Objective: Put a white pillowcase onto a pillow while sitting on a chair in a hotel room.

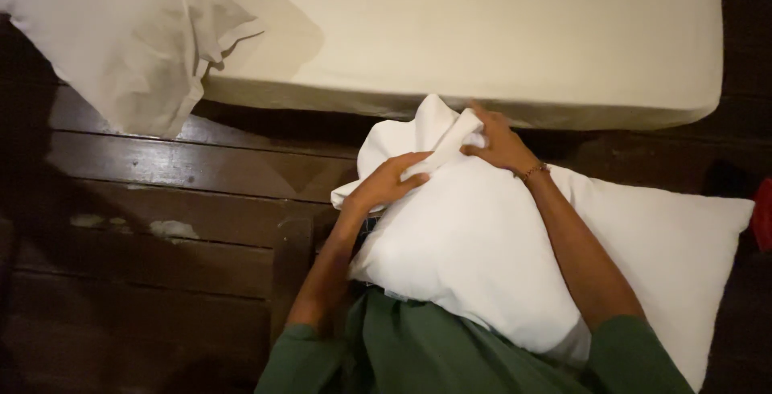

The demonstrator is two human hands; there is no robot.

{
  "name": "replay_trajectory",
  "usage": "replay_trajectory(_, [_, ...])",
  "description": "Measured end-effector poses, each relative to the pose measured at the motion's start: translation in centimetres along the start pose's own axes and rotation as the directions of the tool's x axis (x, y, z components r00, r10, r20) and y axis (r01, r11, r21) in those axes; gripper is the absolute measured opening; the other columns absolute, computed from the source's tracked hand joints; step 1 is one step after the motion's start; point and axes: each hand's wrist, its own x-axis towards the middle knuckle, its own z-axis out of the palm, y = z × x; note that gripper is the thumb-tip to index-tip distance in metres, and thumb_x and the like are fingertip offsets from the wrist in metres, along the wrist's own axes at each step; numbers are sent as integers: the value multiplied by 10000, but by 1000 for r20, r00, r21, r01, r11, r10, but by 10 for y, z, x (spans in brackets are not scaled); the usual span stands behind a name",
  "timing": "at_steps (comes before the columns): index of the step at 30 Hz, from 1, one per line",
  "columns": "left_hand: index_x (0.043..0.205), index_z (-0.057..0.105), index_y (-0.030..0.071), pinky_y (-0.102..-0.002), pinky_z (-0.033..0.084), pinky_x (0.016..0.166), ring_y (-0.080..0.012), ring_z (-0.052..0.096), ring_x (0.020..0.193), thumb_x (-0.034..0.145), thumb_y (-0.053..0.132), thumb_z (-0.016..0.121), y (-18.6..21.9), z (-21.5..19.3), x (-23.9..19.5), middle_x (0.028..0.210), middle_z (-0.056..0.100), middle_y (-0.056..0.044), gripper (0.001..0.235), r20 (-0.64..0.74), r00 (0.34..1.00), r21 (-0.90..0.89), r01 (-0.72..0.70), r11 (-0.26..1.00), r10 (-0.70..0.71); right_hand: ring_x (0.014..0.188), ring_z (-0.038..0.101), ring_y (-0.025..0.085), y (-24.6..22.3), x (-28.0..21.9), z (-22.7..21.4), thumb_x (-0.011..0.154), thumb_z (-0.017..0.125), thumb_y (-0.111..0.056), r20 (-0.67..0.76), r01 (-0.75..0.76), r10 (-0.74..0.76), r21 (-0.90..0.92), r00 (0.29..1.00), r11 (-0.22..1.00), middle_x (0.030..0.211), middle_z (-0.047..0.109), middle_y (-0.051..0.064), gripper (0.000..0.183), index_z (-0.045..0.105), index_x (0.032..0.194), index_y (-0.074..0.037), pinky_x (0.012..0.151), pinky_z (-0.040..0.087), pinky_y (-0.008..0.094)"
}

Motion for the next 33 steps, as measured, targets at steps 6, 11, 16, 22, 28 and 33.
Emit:
replay_trajectory(6, [1484, 554, 144, -505, 431, 1121, -355, 573, 1319, 1018, 240, 648, 32, 3, -1, 1370, 635, -186, 485, -12, 998, -130, -63, 989, 62, 1301, 548, 465, 32, 10, 16, 880, 743, -254, -134, 368, -399, -207, 907, 907, 1376, 601, 236, 495, 617, 1328, -84, 1083, 447, 555])
replay_trajectory(11, [1512, 502, 194, -506, 410, 1145, -370, 549, 1341, 970, 312, 689, 50, -2, -5, 1383, 629, -182, 586, 0, 999, -109, 43, 993, -43, 1120, 648, 392, 51, 12, 24, 810, 767, -226, -243, 206, -276, -275, 930, 939, 1152, 640, 109, 406, 608, 1180, -175, 942, 512, 528])
replay_trajectory(16, [1427, 556, 208, -546, 457, 1085, -431, 608, 1256, 873, 566, 706, 18, -17, -25, 1302, 669, -231, 676, -13, 955, 154, 296, 943, -297, 1167, 618, 390, 35, 5, 17, 807, 763, -284, -225, 46, -81, -156, 971, 987, 1193, 600, 99, 510, 546, 1268, -263, 973, 489, 548])
replay_trajectory(22, [1092, 707, 32, -513, 521, 825, -481, 684, 1019, 791, 656, 718, -33, -32, -86, 1010, 712, -302, 693, -61, 866, 178, 498, 849, -496, 1097, 611, 506, 40, 7, 16, 855, 749, -300, -222, 0, -31, -137, 975, 991, 1115, 565, 199, 361, 644, 1153, -125, 935, 499, 624])
replay_trajectory(28, [827, 667, 125, -253, 381, 544, -113, 526, 633, 850, 358, 815, -69, -14, -105, 651, 586, 45, 277, -157, 932, -202, 294, 934, -327, 989, 649, 491, 45, 9, 10, 855, 744, -244, -315, 16, -41, -82, 948, 996, 978, 611, 202, 271, 649, 1021, -52, 833, 532, 582])
replay_trajectory(33, [1033, 676, 68, -332, 460, 623, -184, 560, 762, 763, 380, 889, -83, 10, -102, 810, 635, -84, 465, -181, 962, -288, 148, 946, -205, 906, 603, 540, 44, -6, -16, 878, 672, -66, -487, 196, -191, -40, 852, 980, 897, 584, 358, 165, 616, 954, 70, 789, 482, 530])
